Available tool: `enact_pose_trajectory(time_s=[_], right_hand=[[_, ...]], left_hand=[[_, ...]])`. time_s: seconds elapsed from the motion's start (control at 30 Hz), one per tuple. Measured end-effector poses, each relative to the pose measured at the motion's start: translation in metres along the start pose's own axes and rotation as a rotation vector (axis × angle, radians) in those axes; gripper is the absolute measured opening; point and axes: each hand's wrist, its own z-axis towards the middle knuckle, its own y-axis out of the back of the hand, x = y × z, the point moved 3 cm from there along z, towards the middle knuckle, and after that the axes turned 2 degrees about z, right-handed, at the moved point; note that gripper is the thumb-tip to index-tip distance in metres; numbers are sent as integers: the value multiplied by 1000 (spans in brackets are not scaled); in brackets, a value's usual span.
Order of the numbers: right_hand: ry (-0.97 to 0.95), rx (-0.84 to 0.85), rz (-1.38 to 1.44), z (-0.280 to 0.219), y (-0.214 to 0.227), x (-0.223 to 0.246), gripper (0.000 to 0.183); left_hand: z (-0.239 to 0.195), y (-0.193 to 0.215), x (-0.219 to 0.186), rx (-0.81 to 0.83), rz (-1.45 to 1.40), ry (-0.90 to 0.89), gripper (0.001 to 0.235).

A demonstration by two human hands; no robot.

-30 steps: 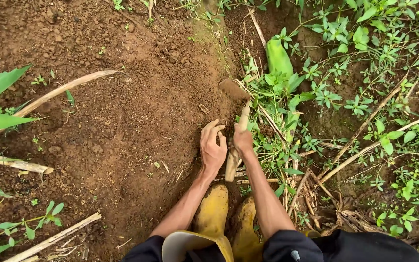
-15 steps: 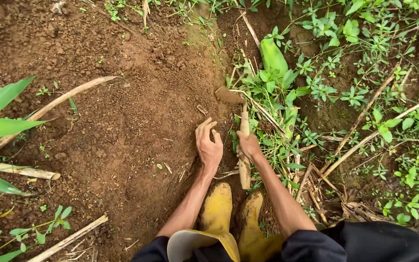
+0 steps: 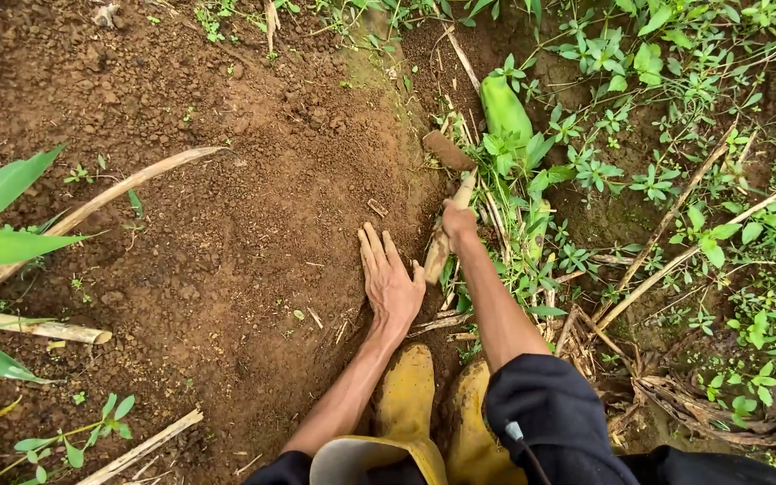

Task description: The person uses a small hand hoe to loosen the soil and remove weeds from a garden bed. They repeatedly dig into the earth, pull out unwanted plants by hand, and clear the area around existing crops.

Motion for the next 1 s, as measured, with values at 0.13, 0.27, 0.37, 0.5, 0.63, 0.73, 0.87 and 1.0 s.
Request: enact_pose_trajectory(time_s=[0.13, 0.27, 0.37, 0.5, 0.63, 0.73, 0.87, 1.0], right_hand=[[48, -21, 12, 34, 31, -32, 74], [128, 95, -107, -36, 88, -74, 48], [35, 204, -87, -41, 121, -159, 52], [32, 248, -342, -78, 120, -176, 53], [4, 152, -502, -25, 88, -183, 75], [40, 100, -437, 21, 85, -198, 61], [58, 99, -495, 1, 86, -157, 72], [54, 16, -450, 14, 78, -131, 69]], left_hand=[[-11, -2, 2, 45, -41, -6, 59], [-58, -49, 6, 232, 106, -163, 60], [-85, -63, -1, 506, -99, -7, 81], [-86, -84, 0, 427, 481, -239, 75], [-103, -131, 31, 12, 1805, -849, 61], [-103, -176, 45, -221, 1864, -902, 47], [-102, -230, 60, -452, 1348, -710, 38], [2, -148, 33, -166, 363, -269, 39]])
